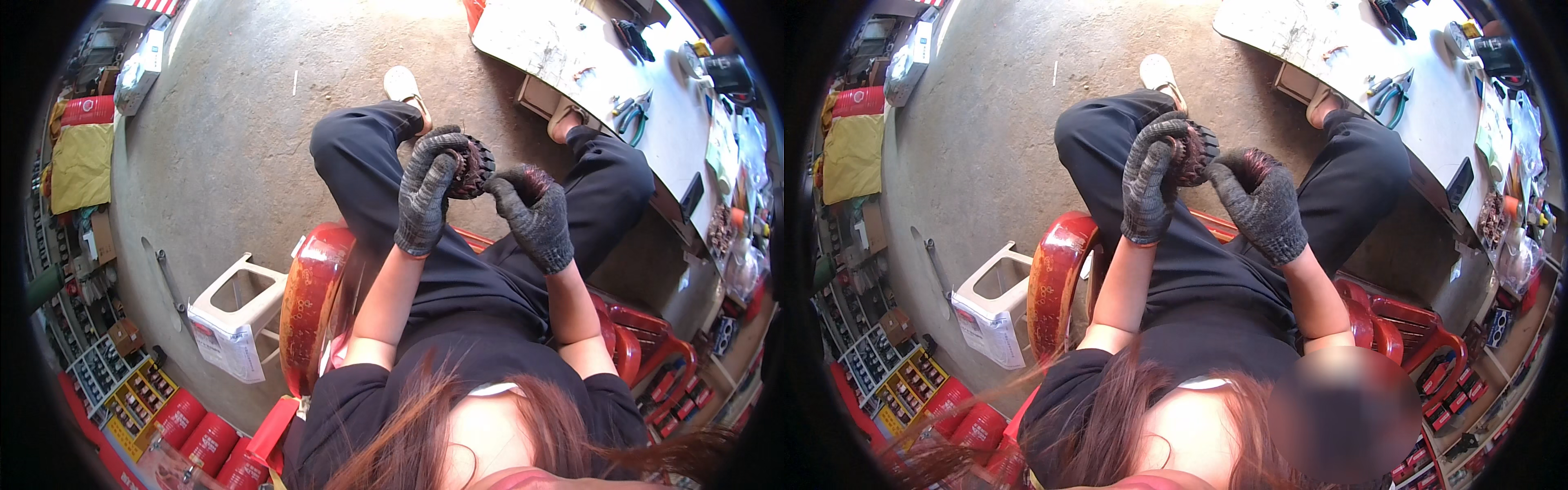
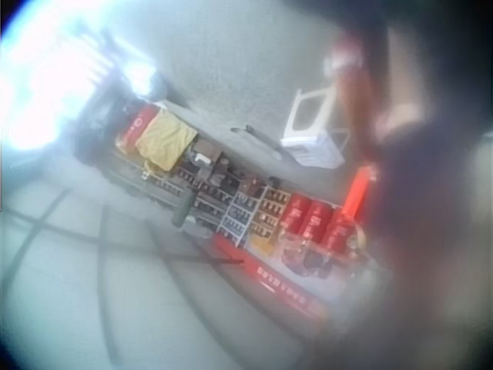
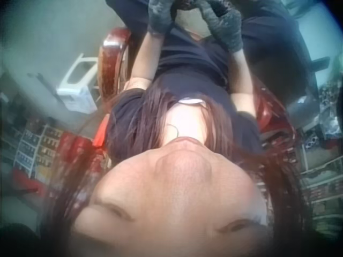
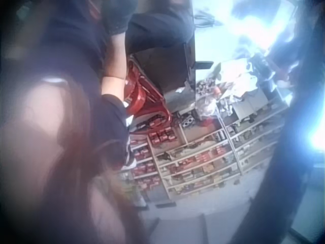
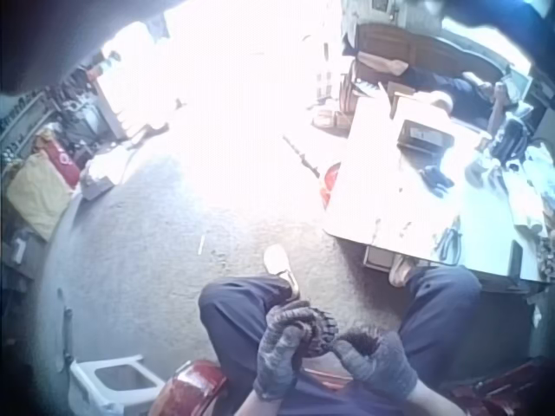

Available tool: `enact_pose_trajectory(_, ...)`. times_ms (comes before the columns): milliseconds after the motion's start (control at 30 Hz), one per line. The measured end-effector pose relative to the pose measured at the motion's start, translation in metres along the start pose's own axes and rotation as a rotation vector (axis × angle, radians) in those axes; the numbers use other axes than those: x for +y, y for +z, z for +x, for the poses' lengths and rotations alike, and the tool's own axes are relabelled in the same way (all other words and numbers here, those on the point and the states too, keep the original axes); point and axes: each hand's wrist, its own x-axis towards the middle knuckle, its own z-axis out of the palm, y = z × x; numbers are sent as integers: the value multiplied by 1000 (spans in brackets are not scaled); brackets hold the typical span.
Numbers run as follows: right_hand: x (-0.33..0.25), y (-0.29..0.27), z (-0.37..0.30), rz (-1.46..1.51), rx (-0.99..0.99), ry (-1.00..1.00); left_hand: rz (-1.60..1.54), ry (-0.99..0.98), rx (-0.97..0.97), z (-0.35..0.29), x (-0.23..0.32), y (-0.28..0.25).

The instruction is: The person sits cross-legged and repeatedly handles a small cylindrical electrical component, rotating it and manipulating its copper windings with gloved hands. The person occasionally places the component on the table and picks it back up.

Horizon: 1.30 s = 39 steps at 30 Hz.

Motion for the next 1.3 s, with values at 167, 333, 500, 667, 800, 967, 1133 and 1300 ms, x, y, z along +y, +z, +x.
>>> enact_pose_trajectory(167, 2, 3, 1, -143, 95, -97, 27, 51, 4, 0, 0, 3)
enact_pose_trajectory(333, -2, 2, 4, -248, 75, -146, 190, 109, 30, 0, 3, 6)
enact_pose_trajectory(500, 2, 3, 7, -49, 31, -161, 211, 56, 19, -2, 7, 7)
enact_pose_trajectory(667, 9, -2, 17, 47, 119, -86, 197, 108, -7, 1, 3, 9)
enact_pose_trajectory(800, 11, -11, 19, 218, 248, -1, 220, 117, 43, 3, 1, 7)
enact_pose_trajectory(967, 17, -16, 15, 61, 197, -21, -34, -1, 161, 5, -1, 9)
enact_pose_trajectory(1133, 13, -2, 5, -22, -68, 100, -74, -2, 183, 6, -4, 10)
enact_pose_trajectory(1300, 16, 7, 4, 55, -89, 36, -100, -28, 205, 7, -5, 15)
